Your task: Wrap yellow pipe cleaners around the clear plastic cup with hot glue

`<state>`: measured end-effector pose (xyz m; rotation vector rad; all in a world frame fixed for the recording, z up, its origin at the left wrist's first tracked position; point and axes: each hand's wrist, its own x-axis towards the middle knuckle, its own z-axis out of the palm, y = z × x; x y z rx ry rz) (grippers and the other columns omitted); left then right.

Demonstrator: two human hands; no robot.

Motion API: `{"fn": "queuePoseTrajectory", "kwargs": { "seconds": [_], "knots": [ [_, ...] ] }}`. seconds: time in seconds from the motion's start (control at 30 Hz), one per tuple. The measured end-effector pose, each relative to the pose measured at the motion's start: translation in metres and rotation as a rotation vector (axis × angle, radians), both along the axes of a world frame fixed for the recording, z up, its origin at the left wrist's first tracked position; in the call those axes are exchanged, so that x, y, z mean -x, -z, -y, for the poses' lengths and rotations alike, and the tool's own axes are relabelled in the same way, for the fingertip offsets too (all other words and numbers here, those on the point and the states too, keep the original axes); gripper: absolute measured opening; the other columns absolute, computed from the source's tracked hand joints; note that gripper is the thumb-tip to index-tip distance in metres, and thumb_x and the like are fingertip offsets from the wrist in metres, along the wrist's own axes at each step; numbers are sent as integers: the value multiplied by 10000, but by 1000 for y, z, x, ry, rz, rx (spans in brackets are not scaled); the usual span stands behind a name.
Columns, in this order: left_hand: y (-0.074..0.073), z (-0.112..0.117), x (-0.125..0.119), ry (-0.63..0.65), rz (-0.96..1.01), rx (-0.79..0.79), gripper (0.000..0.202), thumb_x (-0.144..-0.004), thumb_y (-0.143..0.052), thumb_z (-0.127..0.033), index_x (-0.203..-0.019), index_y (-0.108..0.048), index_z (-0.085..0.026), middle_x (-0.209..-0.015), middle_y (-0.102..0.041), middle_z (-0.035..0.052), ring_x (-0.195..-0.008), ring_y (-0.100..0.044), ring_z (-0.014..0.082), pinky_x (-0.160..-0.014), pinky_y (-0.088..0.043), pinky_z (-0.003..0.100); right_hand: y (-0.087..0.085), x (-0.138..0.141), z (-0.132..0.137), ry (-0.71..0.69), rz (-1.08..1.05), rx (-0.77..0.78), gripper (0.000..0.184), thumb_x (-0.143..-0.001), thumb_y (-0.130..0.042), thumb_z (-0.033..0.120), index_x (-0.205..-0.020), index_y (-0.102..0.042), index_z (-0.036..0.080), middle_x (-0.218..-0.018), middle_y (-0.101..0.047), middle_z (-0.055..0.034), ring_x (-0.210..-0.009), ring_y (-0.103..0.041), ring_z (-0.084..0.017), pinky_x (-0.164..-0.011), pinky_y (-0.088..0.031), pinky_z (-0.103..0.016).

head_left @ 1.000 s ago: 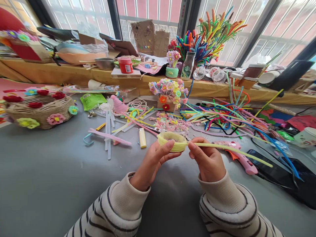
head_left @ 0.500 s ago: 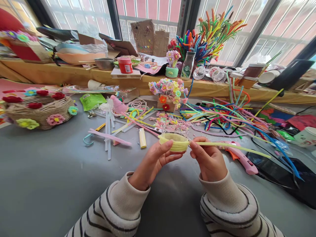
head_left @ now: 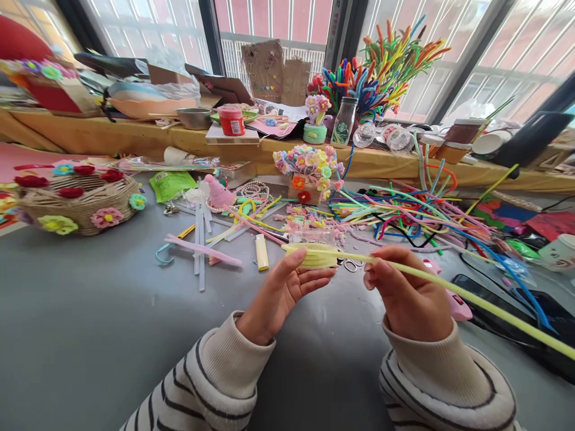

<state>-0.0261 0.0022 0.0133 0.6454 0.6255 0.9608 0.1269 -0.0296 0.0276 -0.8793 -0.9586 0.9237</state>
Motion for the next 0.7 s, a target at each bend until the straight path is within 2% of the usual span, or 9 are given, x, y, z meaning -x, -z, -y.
{"fn": "queuePoseTrajectory", "kwargs": {
  "seconds": [0.2, 0.27, 0.33, 0.4, 0.5, 0.6, 0.67, 0.7],
  "knots": [
    [-8, -4, 5, 48, 187, 217, 484, -797, -465, -377, -1045, -539, 32, -969, -656, 176, -808, -644, 170, -743, -511, 218, -4, -25, 3, 122, 54, -53, 197, -610, -711, 290, -793, -658, 241, -654, -644, 27, -536, -544, -84, -488, -451, -198],
    [-8, -6, 7, 49, 266, 275, 532, -791, -473, -387, -1087, -500, 55, -951, -657, 168, -804, -643, 161, -752, -511, 207, -1, -35, 8, 227, 101, 17, 224, -592, -713, 323, -788, -647, 236, -663, -637, 23, -555, -549, -97, -512, -459, -217],
    [-8, -8, 10, 44, 338, 305, 565, -792, -472, -391, -1124, -463, 67, -943, -654, 169, -817, -640, 160, -770, -507, 205, 3, -48, 16, 356, 216, 152, 242, -583, -704, 370, -768, -632, 231, -693, -632, 13, -589, -559, -117, -563, -470, -248],
    [-7, -9, 11, 34, 384, 312, 577, -798, -465, -392, -1147, -439, 66, -948, -649, 175, -826, -640, 162, -775, -508, 208, 9, -66, 24, 469, 434, 296, 292, -617, -642, 453, -799, -618, 226, -744, -625, -12, -652, -575, -163, -630, -474, -312],
    [-7, -10, 11, 11, 399, 304, 580, -802, -458, -392, -1171, -418, 53, -947, -646, 180, -825, -643, 170, -758, -519, 218, 24, -102, 32, 587, 926, 493, 403, -665, -509, 564, -822, -608, 205, -818, -621, -69, -685, -589, -238, -674, -451, -395],
    [-8, -10, 11, -14, 393, 293, 583, -807, -447, -389, -1193, -394, 45, -942, -647, 183, -818, -646, 175, -748, -526, 224, 44, -137, 31, 600, 1436, 562, 559, -648, -441, 636, -818, -594, 126, -832, -600, -181, -789, -570, -354, -714, -425, -469],
    [-9, -11, 10, -29, 379, 289, 581, -812, -436, -387, -1198, -389, 44, -932, -649, 184, -800, -649, 173, -739, -529, 223, 56, -151, 27, 547, 1579, 617, 549, -633, -457, 643, -784, -584, 130, -777, -602, -184, -778, -573, -360, -681, -441, -452],
    [-9, -11, 10, -35, 371, 288, 578, -813, -433, -387, -1197, -390, 44, -925, -650, 185, -791, -651, 172, -734, -530, 223, 60, -155, 25, 585, 1626, 623, 551, -648, -442, 641, -802, -577, 129, -763, -600, -180, -776, -575, -355, -678, -442, -442]
  ]
}}
